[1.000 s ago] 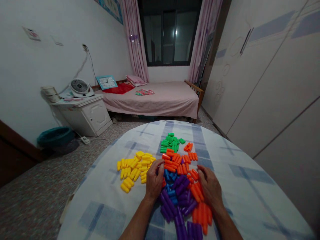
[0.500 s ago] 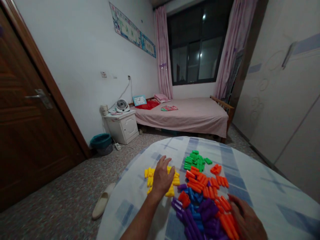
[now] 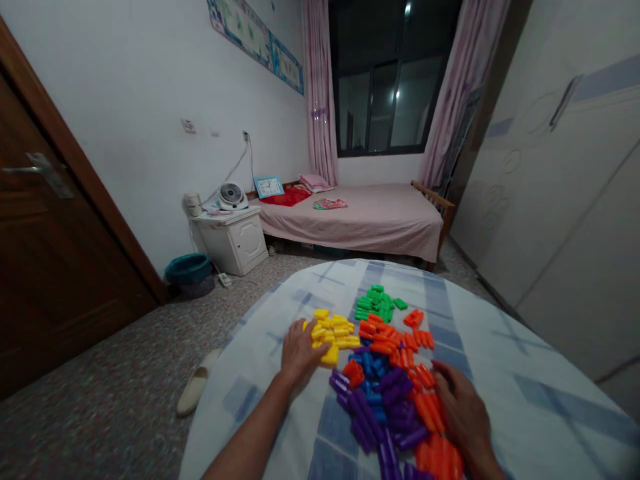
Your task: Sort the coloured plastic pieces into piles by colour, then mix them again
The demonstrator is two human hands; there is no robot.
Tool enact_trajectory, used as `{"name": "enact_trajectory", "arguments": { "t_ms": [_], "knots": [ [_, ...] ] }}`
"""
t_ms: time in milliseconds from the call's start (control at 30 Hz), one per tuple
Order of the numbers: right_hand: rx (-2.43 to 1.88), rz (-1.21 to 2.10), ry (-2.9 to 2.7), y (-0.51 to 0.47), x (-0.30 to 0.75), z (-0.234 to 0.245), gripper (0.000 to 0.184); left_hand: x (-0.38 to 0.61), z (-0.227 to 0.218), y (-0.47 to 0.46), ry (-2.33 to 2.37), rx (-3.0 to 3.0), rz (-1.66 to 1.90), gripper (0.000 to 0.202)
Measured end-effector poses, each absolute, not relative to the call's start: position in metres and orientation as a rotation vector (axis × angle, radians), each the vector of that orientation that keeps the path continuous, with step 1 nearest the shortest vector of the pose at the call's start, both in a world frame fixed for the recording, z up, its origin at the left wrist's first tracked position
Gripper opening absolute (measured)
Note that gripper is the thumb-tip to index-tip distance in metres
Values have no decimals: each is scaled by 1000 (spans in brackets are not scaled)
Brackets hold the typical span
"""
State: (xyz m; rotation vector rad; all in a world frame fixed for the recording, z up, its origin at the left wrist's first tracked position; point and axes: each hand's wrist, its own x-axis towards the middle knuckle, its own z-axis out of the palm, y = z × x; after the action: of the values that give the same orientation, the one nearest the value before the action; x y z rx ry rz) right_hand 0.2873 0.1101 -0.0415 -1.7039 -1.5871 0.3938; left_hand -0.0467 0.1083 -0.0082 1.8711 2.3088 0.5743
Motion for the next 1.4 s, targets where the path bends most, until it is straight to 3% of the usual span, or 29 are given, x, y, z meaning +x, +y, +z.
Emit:
{"name": "enact_trajectory", "arguments": {
  "t_ms": [100, 433, 633, 933, 1100, 1400],
  "knots": [
    [-1722, 390, -1570, 107, 280, -31, 48, -44, 1, 110, 2344, 1916, 593, 52],
    [-1673, 381, -1577, 100, 275, -24, 44, -39, 22, 126, 2339, 1946, 209, 50],
    [-1691, 393, -1577, 102, 276, -28, 44, -33, 21, 127, 2339, 1995, 181, 42],
    [-1657, 398, -1563, 102, 275, -26, 42, -37, 23, 126, 2326, 1994, 558, 37],
    [-1654, 423, -1548, 102, 275, -27, 40, -27, 7, 128, 2245, 1965, 579, 48],
    [-1660, 426, -1554, 102, 275, -28, 37, -21, 7, 134, 2003, 1854, 1002, 26]
  ]
}}
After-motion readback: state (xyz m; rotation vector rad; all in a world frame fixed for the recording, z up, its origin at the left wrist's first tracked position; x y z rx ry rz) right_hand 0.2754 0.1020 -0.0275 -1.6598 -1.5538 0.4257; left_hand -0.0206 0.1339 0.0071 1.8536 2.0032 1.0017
